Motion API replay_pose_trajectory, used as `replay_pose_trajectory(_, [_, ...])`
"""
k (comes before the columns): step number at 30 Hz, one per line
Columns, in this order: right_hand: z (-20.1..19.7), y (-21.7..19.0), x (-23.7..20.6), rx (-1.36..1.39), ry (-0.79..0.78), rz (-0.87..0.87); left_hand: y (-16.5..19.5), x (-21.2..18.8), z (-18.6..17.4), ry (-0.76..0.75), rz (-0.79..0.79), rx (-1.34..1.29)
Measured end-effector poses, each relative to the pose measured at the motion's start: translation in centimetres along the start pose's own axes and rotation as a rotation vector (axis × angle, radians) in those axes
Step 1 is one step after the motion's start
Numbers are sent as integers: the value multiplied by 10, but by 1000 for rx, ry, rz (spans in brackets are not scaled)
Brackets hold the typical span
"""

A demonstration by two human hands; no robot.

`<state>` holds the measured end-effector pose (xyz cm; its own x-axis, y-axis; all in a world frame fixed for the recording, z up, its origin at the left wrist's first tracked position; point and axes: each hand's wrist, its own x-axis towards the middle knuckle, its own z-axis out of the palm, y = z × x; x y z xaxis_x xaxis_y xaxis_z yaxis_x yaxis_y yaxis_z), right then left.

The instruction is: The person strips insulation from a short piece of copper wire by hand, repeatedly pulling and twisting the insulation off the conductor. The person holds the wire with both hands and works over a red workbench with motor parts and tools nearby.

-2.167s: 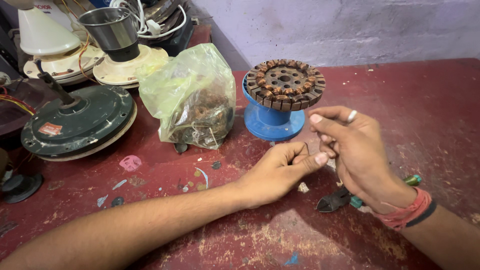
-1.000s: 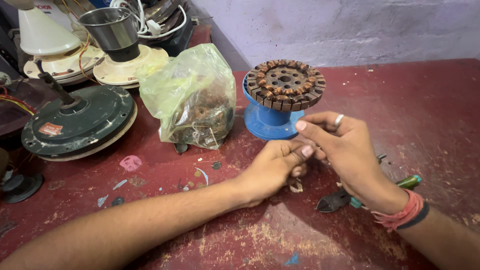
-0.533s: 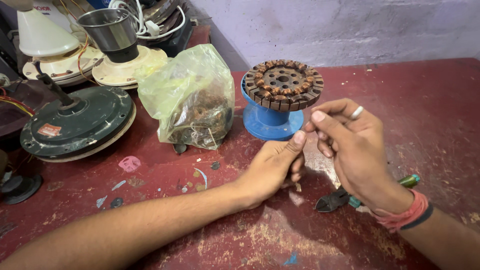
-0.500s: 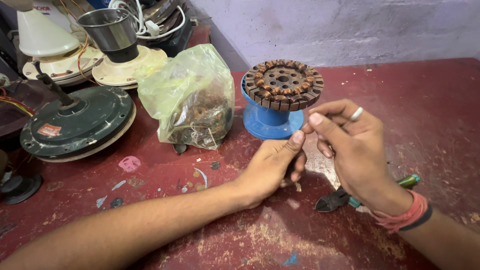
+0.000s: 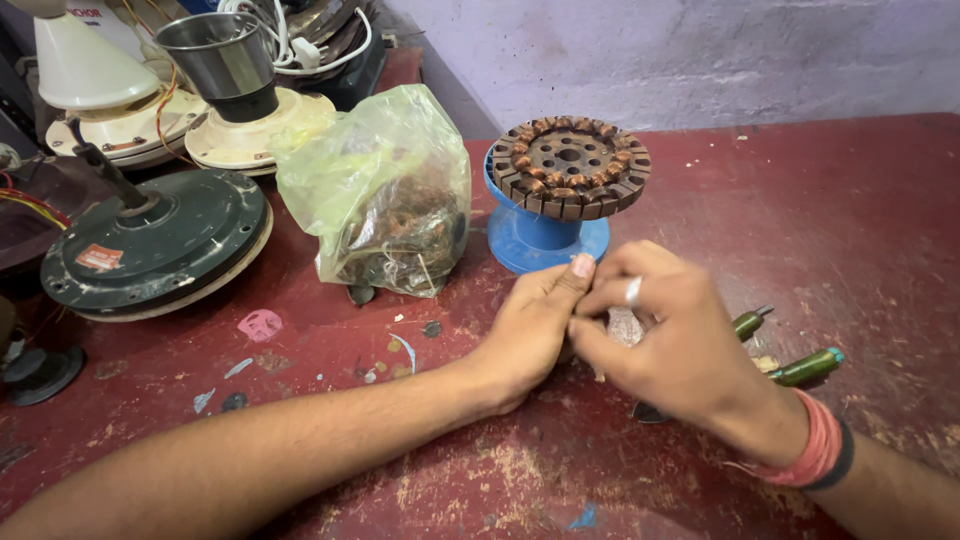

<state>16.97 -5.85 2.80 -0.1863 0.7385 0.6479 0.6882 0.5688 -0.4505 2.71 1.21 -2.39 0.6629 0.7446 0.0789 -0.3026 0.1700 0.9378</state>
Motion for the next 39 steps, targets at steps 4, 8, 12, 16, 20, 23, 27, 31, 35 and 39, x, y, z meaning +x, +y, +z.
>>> replay_pose_trajectory(4, [-4, 14, 8, 475, 134, 405, -11, 4, -2, -52, 85, 91])
replay_pose_trajectory(8, [3, 21, 12, 700, 135, 672, -13, -1, -1, -133, 24, 283])
replay_pose_trajectory(12, [2, 25, 10, 805, 184, 726, -10, -1, 0, -183, 139, 407])
replay_pose_trajectory(16, [-1, 24, 8, 845, 290, 533, -7, 2, 0, -98, 33, 168])
replay_pose_trajectory(20, [-1, 11, 1, 537, 220, 262, 9, 0, -4, -53, -100, -54])
replay_pose_trajectory(23, [2, 1, 1, 157, 88, -29, 26, -5, 1, -17, -131, -128])
replay_pose_trajectory(27, [3, -4, 0, -97, -28, -118, 36, -11, 14, 114, -251, -7])
replay_pose_trajectory(31, [1, 7, -2, 80, -64, 59, 26, -7, 13, -11, -99, -25])
replay_pose_trajectory(35, [2, 18, -6, 416, 39, 300, 10, 1, 1, -35, -103, 45])
replay_pose_trajectory(39, [-2, 24, -1, 240, 273, 379, -1, 3, -10, -76, -126, -36])
